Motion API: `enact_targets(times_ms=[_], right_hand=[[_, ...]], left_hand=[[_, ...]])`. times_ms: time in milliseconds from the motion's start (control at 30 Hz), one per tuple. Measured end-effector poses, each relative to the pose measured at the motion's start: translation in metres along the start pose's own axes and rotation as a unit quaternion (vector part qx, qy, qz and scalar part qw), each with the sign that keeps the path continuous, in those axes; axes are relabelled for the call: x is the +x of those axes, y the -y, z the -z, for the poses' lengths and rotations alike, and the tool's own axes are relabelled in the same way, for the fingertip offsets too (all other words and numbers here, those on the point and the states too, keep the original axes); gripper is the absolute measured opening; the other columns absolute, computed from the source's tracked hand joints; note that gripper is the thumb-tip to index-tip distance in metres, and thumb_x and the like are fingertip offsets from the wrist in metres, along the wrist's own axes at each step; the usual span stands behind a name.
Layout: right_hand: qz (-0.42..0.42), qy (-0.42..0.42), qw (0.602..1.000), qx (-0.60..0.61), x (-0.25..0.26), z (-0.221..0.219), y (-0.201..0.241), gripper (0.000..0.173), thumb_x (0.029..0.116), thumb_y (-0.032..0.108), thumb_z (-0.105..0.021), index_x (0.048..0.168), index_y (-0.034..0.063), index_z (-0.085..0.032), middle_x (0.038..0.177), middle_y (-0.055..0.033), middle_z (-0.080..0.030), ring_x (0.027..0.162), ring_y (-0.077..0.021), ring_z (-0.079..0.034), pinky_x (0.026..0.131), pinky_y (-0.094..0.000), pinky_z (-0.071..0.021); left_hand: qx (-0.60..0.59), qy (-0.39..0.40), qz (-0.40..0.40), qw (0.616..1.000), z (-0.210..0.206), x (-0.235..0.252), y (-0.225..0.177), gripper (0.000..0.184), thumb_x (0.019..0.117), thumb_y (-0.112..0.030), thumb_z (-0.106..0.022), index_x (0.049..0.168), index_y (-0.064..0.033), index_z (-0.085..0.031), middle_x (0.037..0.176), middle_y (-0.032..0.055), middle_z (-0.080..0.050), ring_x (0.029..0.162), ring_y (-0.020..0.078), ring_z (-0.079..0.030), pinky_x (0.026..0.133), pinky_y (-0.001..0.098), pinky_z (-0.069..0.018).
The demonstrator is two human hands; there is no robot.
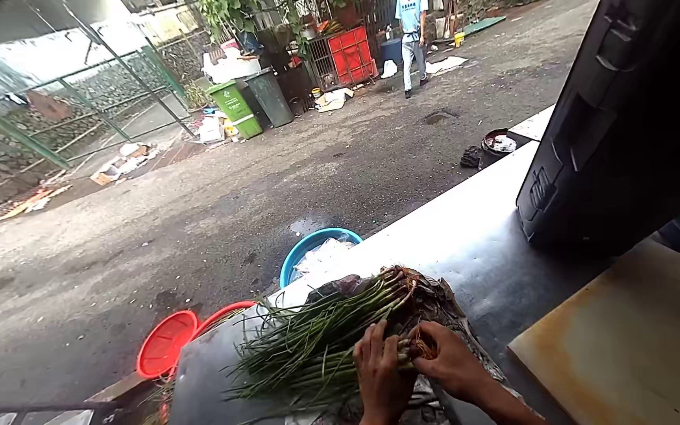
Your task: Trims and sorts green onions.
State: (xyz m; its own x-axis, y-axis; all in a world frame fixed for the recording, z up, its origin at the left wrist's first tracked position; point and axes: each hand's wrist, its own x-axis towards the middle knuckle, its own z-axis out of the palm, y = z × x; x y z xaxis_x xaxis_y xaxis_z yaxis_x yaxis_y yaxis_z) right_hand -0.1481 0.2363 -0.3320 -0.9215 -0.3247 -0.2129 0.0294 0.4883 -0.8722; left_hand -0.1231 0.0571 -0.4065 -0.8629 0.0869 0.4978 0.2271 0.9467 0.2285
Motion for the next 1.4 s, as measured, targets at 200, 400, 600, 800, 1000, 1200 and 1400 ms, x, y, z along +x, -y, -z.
enact_targets(times_ms=[200, 400, 600, 800, 1000, 1200, 1400], right_hand=[[-0.078, 0.06, 0.968, 0.231, 0.044, 0.047, 0.001, 0.039, 0.1026, 0.028, -0.063, 0.136, 0.0073, -0.06, 0.112, -0.0159, -0.071, 0.092, -0.0281, -0.073, 0.077, -0.0474, -0.0628], [-0.148, -0.082, 0.985, 0.03, 0.16, 0.014, -0.063, 0.049, 0.1011, 0.024, -0.061, 0.147, 0.0111, -0.053, 0.132, -0.02, -0.064, 0.116, -0.0339, -0.065, 0.098, -0.0551, -0.0533], [-0.176, -0.166, 0.968, 0.059, 0.128, -0.014, -0.069, 0.057, 0.0825, 0.008, -0.073, 0.135, 0.0069, -0.053, 0.122, -0.0196, -0.066, 0.104, -0.0328, -0.07, 0.087, -0.0533, -0.0596], [-0.213, -0.115, 0.915, 0.322, 0.103, -0.03, -0.097, 0.064, 0.0885, 0.003, -0.069, 0.147, 0.0037, -0.044, 0.124, -0.0226, -0.063, 0.092, -0.0325, -0.073, 0.076, -0.0499, -0.0636], [-0.143, -0.069, 0.936, 0.314, 0.096, -0.029, -0.087, 0.046, 0.0879, 0.004, -0.067, 0.133, 0.0043, -0.055, 0.113, -0.017, -0.07, 0.087, -0.0299, -0.074, 0.073, -0.0483, -0.0648], [-0.078, -0.117, 0.945, 0.295, 0.081, -0.016, -0.045, 0.044, 0.0841, 0.013, -0.07, 0.125, 0.0029, -0.057, 0.099, -0.0138, -0.07, 0.076, -0.0249, -0.073, 0.069, -0.0453, -0.0651], [0.044, -0.086, 0.95, 0.296, 0.062, -0.002, 0.026, 0.045, 0.0856, 0.029, -0.08, 0.121, 0.0088, -0.061, 0.102, -0.007, -0.073, 0.083, -0.0184, -0.074, 0.075, -0.0394, -0.0653]], left_hand=[[-0.156, -0.021, -0.003, 0.987, 0.049, 0.011, 0.015, 0.025, 0.0845, -0.039, -0.072, 0.093, -0.0147, -0.076, 0.088, -0.0046, -0.075, 0.089, 0.0098, -0.071, 0.094, 0.0362, -0.0559], [-0.223, 0.037, 0.062, 0.972, 0.115, 0.031, 0.025, 0.04, 0.0782, -0.032, -0.079, 0.104, -0.003, -0.071, 0.085, 0.002, -0.074, 0.077, 0.0071, -0.072, 0.072, 0.0319, -0.0626], [-0.256, 0.058, 0.08, 0.962, 0.113, 0.044, 0.038, 0.044, 0.0752, -0.023, -0.078, 0.114, -0.006, -0.068, 0.092, -0.0046, -0.074, 0.08, 0.0033, -0.07, 0.074, 0.028, -0.0629], [-0.177, 0.186, 0.142, 0.956, 0.073, 0.078, 0.035, 0.043, 0.0762, -0.029, -0.077, 0.115, -0.0112, -0.07, 0.097, -0.0009, -0.074, 0.091, 0.0112, -0.071, 0.085, 0.0414, -0.0596], [-0.104, 0.349, 0.137, 0.921, -0.002, 0.106, 0.037, 0.046, 0.0765, -0.032, -0.075, 0.119, -0.0154, -0.067, 0.104, 0.004, -0.073, 0.098, 0.0212, -0.071, 0.088, 0.0515, -0.0569], [-0.107, 0.337, 0.051, 0.934, 0.001, 0.095, 0.047, 0.065, 0.0823, -0.04, -0.076, 0.137, -0.0114, -0.059, 0.107, 0.0072, -0.075, 0.1, 0.0213, -0.073, 0.092, 0.0478, -0.0579], [-0.288, 0.281, 0.039, 0.914, 0.058, 0.105, 0.071, 0.044, 0.0806, -0.036, -0.082, 0.114, -0.0095, -0.069, 0.1, -0.0029, -0.075, 0.095, 0.0046, -0.07, 0.091, 0.0306, -0.0593]])
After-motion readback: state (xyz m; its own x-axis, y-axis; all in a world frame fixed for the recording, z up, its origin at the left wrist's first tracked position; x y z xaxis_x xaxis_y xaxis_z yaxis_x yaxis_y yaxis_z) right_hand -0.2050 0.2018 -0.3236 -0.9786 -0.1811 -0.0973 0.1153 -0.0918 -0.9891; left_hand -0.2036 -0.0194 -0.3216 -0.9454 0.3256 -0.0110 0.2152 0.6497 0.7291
